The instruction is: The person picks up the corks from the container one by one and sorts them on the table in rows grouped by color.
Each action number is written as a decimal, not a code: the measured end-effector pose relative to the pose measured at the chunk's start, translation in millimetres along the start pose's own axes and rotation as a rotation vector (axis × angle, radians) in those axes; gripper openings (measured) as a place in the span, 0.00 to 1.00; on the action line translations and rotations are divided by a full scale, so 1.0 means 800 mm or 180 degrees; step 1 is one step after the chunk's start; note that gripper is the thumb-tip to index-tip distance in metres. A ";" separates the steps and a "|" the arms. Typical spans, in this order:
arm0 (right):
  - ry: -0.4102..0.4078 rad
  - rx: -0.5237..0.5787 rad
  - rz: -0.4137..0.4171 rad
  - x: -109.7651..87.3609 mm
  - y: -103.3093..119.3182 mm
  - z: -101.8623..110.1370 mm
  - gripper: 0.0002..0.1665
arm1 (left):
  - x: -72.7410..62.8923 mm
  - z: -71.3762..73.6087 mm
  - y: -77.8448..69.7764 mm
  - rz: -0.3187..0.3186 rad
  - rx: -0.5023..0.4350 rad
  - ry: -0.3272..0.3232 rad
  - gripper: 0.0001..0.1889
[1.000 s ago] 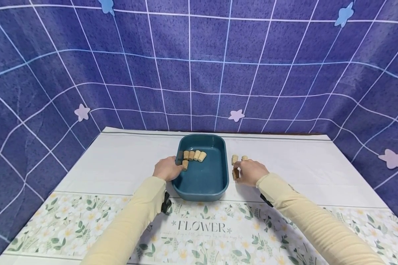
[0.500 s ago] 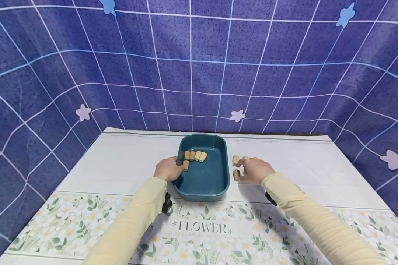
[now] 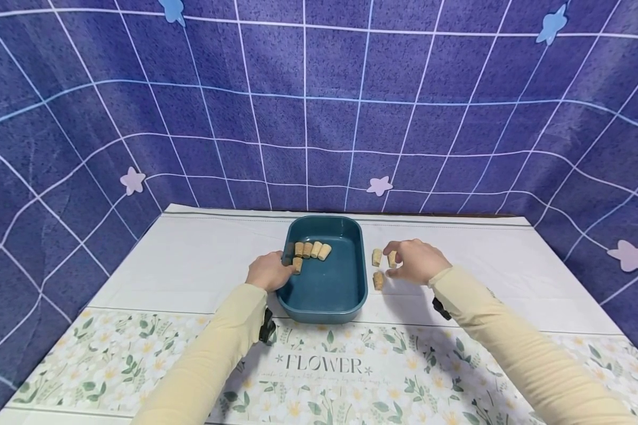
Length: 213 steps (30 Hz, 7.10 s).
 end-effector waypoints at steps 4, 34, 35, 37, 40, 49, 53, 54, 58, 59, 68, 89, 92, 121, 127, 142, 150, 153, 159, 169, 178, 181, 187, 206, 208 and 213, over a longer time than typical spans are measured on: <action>-0.0031 -0.0027 0.0049 0.003 0.009 0.010 0.25 | 0.001 0.001 0.000 -0.0026 -0.0023 -0.0012 0.25; 0.0060 -0.0222 0.0204 0.049 0.079 0.026 0.26 | 0.003 0.000 0.002 -0.0009 -0.0011 0.0034 0.23; 0.0077 -0.0227 0.0207 0.051 0.081 0.025 0.27 | 0.004 -0.001 0.002 -0.0004 -0.0021 0.0040 0.23; 0.0111 -0.0248 0.0209 0.056 0.085 0.023 0.27 | 0.006 -0.002 0.004 -0.0003 -0.0032 0.0039 0.23; 0.0164 -0.0261 0.0211 0.062 0.092 0.020 0.27 | 0.006 -0.002 0.005 -0.0007 -0.0051 0.0041 0.23; 0.0302 -0.0276 0.0233 0.073 0.110 0.012 0.26 | 0.004 0.000 0.002 -0.0013 -0.0024 0.0033 0.23; 0.0316 -0.0290 0.0245 0.079 0.116 0.009 0.25 | 0.005 -0.001 0.003 0.0007 -0.0030 0.0031 0.22; 0.0316 -0.0290 0.0248 0.081 0.118 0.008 0.26 | 0.005 0.000 0.003 0.0011 -0.0029 0.0028 0.22; 0.0321 -0.0309 0.0267 0.089 0.125 0.005 0.26 | 0.006 0.000 0.003 0.0026 -0.0034 0.0029 0.21; 0.0330 -0.0303 0.0267 0.091 0.126 0.003 0.26 | 0.006 -0.001 0.003 0.0028 -0.0034 0.0031 0.21; 0.0265 -0.0304 0.0347 0.105 0.138 -0.007 0.25 | 0.005 0.001 0.002 -0.0021 -0.0029 -0.0018 0.18; 0.0355 -0.0303 0.0302 0.135 0.157 -0.024 0.25 | -0.001 0.006 -0.002 -0.0127 0.0038 -0.0022 0.15; 0.0339 -0.0311 0.0286 0.138 0.159 -0.026 0.25 | -0.001 0.006 -0.003 -0.0153 0.0030 -0.0011 0.16; 0.0295 -0.0393 0.0077 0.167 0.151 -0.073 0.13 | -0.002 0.007 0.000 -0.0124 -0.0005 -0.0101 0.14; 0.0303 -0.0409 0.0034 0.174 0.143 -0.084 0.13 | -0.001 0.007 0.000 -0.0175 0.0006 -0.0129 0.15; 0.0250 -0.0378 0.0027 0.178 0.137 -0.099 0.16 | -0.001 0.005 0.000 -0.0202 -0.0004 -0.0111 0.15; 0.0302 -0.0458 0.0033 0.172 0.139 -0.095 0.15 | -0.001 0.004 0.000 -0.0202 0.0021 -0.0105 0.15; 0.0337 -0.0448 0.0005 0.170 0.138 -0.092 0.14 | 0.000 0.004 0.000 -0.0196 0.0034 -0.0103 0.15; 0.0359 -0.0494 0.0051 0.164 0.142 -0.079 0.13 | 0.001 0.005 0.001 -0.0139 0.0040 -0.0134 0.17; 0.0354 -0.0500 0.0057 0.157 0.141 -0.064 0.12 | 0.002 0.004 0.000 -0.0064 0.0063 -0.0081 0.22; 0.0313 -0.0508 0.0214 0.144 0.144 -0.049 0.05 | 0.004 0.000 0.002 -0.0057 0.0061 -0.0048 0.21; 0.0303 -0.0490 0.0250 0.140 0.145 -0.044 0.03 | 0.005 0.000 0.002 -0.0036 0.0028 -0.0038 0.20; 0.0285 -0.0493 0.0309 0.135 0.146 -0.037 0.03 | 0.004 -0.001 0.003 0.0006 0.0047 -0.0009 0.26; 0.0189 -0.0454 0.0478 0.110 0.142 -0.018 0.06 | 0.007 -0.003 0.003 0.0000 0.0016 -0.0026 0.23; 0.0193 -0.0449 0.0457 0.108 0.138 -0.015 0.06 | 0.007 -0.003 0.003 -0.0006 0.0005 -0.0021 0.23; 0.0231 -0.0450 0.0387 0.104 0.129 -0.009 0.08 | 0.006 -0.001 0.002 -0.0039 0.0020 -0.0053 0.24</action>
Point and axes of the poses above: each hand's wrist, its own x-axis towards the middle knuckle, its own z-axis out of the back of the hand, y = z × x, the point moved 9 cm from there along x, towards the middle knuckle, and after that the axes turned 12 degrees about z, right-handed, at the moved point
